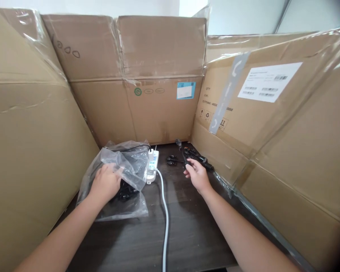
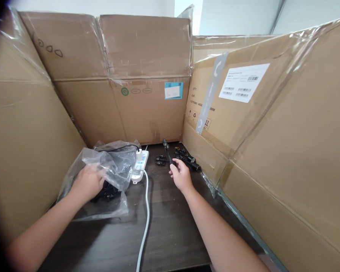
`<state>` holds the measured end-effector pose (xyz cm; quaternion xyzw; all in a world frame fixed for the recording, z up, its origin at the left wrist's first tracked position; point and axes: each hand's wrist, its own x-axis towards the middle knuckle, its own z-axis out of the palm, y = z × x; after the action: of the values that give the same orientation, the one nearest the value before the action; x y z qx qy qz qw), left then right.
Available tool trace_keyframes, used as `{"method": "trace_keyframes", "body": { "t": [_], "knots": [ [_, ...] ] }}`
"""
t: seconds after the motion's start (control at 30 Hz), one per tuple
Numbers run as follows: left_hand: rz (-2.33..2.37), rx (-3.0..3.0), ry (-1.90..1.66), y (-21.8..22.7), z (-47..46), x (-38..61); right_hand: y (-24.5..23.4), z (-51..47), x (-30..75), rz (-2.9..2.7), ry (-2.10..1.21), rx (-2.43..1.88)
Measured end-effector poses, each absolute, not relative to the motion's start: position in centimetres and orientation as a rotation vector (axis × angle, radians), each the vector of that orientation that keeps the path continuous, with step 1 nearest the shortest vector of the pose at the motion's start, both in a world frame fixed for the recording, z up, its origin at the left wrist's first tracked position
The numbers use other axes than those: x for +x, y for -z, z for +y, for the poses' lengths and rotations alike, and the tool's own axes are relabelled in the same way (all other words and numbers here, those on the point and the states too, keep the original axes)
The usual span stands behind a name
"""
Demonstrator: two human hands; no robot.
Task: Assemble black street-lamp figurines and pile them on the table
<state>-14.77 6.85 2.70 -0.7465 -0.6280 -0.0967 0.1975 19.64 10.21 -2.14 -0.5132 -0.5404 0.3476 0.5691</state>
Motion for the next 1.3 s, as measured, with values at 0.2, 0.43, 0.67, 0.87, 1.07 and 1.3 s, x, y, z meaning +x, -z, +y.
{"method": "trace_keyframes", "body": {
  "t": [0.2,0.43,0.67,0.87,1.07,1.3],
  "knots": [
    [-1.835,-2.202,0.536,-3.9,2.8,-14.2,0.5,7.8,18.2,-1.207,-1.252,-0.865],
    [-1.945,-2.682,1.672,-4.5,-1.1,-7.7,0.4,4.7,15.9,-1.216,-1.607,-0.527],
    [-2.263,-2.346,2.886,-1.1,0.5,-2.8,1.4,2.2,14.0,-1.883,-0.769,-0.638],
    [-2.148,-2.266,3.247,0.7,0.4,-3.2,1.4,1.8,13.8,-2.026,-0.836,-0.555],
    [-2.126,-2.725,3.175,1.0,-0.2,-3.3,0.5,1.8,13.6,-1.585,-1.351,-0.81],
    [-2.148,-2.93,2.928,1.5,-0.4,-3.2,0.6,1.8,14.2,-1.535,-1.424,-0.88]
  ]
}}
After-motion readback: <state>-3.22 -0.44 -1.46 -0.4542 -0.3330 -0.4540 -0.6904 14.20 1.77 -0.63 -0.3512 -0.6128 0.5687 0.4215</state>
